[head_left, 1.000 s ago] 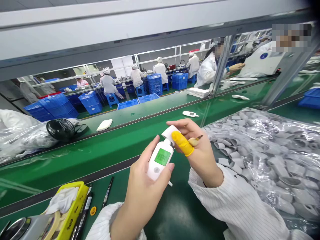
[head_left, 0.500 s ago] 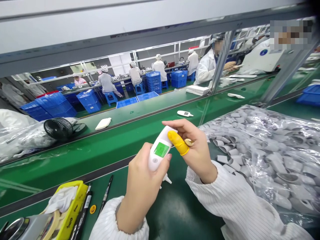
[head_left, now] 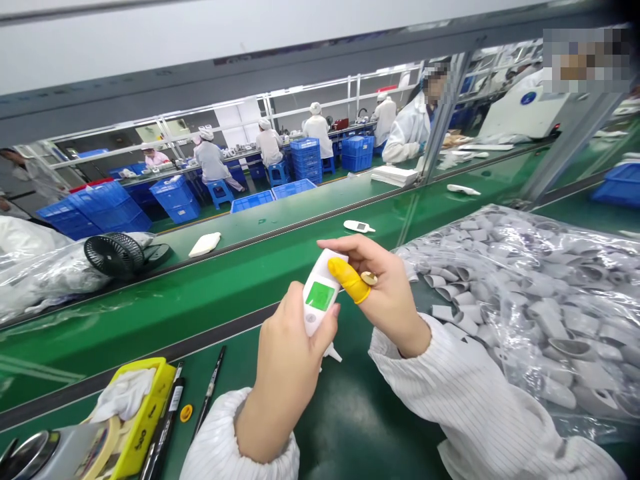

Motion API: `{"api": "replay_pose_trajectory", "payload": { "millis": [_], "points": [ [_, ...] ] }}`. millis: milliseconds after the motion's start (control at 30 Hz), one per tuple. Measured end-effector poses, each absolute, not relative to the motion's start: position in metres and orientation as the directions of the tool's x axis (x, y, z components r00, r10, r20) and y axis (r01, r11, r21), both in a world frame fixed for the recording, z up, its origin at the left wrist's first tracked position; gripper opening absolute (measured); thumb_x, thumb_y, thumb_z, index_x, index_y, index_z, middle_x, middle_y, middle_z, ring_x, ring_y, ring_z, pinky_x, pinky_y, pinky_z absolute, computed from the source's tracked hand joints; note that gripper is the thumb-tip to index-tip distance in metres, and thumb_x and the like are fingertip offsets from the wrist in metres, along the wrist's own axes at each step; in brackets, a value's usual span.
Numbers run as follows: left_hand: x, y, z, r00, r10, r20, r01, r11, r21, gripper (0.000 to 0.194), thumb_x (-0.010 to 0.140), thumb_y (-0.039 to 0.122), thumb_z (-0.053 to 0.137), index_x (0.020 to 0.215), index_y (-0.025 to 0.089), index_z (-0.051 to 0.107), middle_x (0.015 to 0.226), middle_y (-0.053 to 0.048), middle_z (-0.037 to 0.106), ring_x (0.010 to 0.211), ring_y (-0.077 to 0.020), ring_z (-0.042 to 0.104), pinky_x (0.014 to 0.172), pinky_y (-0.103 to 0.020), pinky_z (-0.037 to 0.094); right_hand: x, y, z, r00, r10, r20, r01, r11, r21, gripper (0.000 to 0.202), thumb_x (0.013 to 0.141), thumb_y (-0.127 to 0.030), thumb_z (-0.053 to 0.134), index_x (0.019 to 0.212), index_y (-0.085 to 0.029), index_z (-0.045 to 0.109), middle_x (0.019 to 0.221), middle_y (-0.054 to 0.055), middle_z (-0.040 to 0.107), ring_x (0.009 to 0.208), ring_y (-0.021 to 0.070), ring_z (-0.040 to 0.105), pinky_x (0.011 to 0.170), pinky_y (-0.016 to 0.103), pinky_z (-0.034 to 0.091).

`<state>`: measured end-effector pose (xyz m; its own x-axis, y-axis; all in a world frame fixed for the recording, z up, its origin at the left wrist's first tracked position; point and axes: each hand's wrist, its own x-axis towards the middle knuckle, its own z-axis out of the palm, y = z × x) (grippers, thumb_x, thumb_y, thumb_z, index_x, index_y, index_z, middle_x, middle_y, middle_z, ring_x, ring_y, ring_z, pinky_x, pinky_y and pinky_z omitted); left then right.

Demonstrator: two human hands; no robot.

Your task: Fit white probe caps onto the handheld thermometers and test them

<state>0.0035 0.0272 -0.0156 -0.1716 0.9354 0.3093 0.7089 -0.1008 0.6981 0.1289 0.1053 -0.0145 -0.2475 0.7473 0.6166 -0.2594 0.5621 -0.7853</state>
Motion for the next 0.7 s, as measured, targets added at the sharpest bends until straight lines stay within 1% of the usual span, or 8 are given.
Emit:
{"api": "replay_pose_trajectory", "payload": {
  "millis": [100,133,200,267,333,400,533,700],
  "points": [
    [-0.002,0.031,-0.014,-0.179,0.92,0.349,0.644,-0.159,0.748,0.024,0.09,0.041,0.06,0.081,0.021,0.05,0.075,0.001,0.051,0.062,-0.0142,0.049,0.055,-0.025,0.034,0.133,0.109,-0.013,-0.244,0.766,0.594,-0.203,0.559,-0.804,0.031,0.084,-0.039,0.073,0.108,-0.021,0.063,0.076,-0.002,0.056,0.063,0.0109,0.053,0.054,0.024,0.043],
    [-0.005,0.034,-0.014,-0.208,0.915,0.346,0.561,-0.179,0.808,0.021,0.089,0.039,0.061,0.089,0.02,0.053,0.078,0.002,0.05,0.063,-0.0131,0.05,0.055,-0.024,0.036,0.136,0.111,-0.011,-0.265,0.771,0.579,-0.142,0.562,-0.815,0.038,0.081,-0.042,0.076,0.108,-0.021,0.06,0.072,-0.005,0.05,0.058,0.0099,0.047,0.051,0.024,0.038],
    [-0.011,0.039,-0.013,-0.249,0.927,0.28,0.286,-0.206,0.936,0.031,0.09,0.041,0.062,0.112,0.022,0.05,0.077,0.004,0.05,0.058,-0.0112,0.051,0.051,-0.022,0.04,0.142,0.112,-0.009,-0.332,0.77,0.545,0.014,0.582,-0.813,0.042,0.082,-0.046,0.075,0.109,-0.021,0.054,0.068,-0.007,0.044,0.054,0.0088,0.039,0.049,0.024,0.031],
    [-0.017,0.042,-0.012,-0.217,0.95,0.225,0.01,-0.228,0.974,0.038,0.094,0.047,0.055,0.119,0.021,0.044,0.074,0.004,0.056,0.051,-0.0108,0.053,0.046,-0.022,0.044,0.147,0.11,-0.006,-0.393,0.752,0.528,0.149,0.619,-0.771,0.028,0.091,-0.043,0.063,0.104,-0.021,0.05,0.067,-0.006,0.046,0.055,0.0095,0.039,0.051,0.025,0.03],
    [-0.02,0.043,-0.011,-0.163,0.957,0.24,-0.129,-0.262,0.957,0.032,0.098,0.047,0.045,0.11,0.018,0.046,0.074,0.0,0.065,0.051,-0.0121,0.059,0.047,-0.023,0.049,0.148,0.106,-0.004,-0.442,0.712,0.545,0.215,0.674,-0.707,0.013,0.098,-0.034,0.05,0.096,-0.021,0.05,0.07,-0.004,0.051,0.059,0.0113,0.046,0.055,0.026,0.034],
    [-0.019,0.041,-0.01,-0.134,0.95,0.282,-0.192,-0.304,0.933,0.027,0.1,0.044,0.041,0.104,0.017,0.047,0.077,-0.003,0.069,0.053,-0.0131,0.063,0.051,-0.025,0.054,0.147,0.103,-0.004,-0.486,0.64,0.595,0.226,0.75,-0.622,0.012,0.098,-0.024,0.046,0.088,-0.021,0.051,0.076,0.0,0.059,0.066,0.0137,0.053,0.06,0.027,0.038],
    [-0.015,0.034,-0.009,-0.069,0.95,0.305,-0.237,-0.313,0.92,0.025,0.102,0.041,0.042,0.111,0.019,0.048,0.082,-0.001,0.069,0.058,-0.0133,0.066,0.055,-0.026,0.057,0.143,0.1,-0.005,-0.513,0.481,0.711,0.296,0.876,-0.38,0.013,0.094,-0.014,0.048,0.085,-0.019,0.057,0.079,0.003,0.064,0.072,0.0169,0.054,0.065,0.029,0.039],
    [-0.013,0.03,-0.01,-0.055,0.949,0.311,-0.192,-0.316,0.929,0.024,0.103,0.038,0.039,0.116,0.02,0.048,0.082,-0.001,0.068,0.06,-0.0125,0.065,0.058,-0.025,0.056,0.142,0.095,-0.006,-0.51,0.458,0.728,0.467,0.858,-0.212,0.014,0.092,-0.016,0.053,0.082,-0.017,0.062,0.071,0.001,0.06,0.064,0.0143,0.052,0.055,0.027,0.032]
  ]
}}
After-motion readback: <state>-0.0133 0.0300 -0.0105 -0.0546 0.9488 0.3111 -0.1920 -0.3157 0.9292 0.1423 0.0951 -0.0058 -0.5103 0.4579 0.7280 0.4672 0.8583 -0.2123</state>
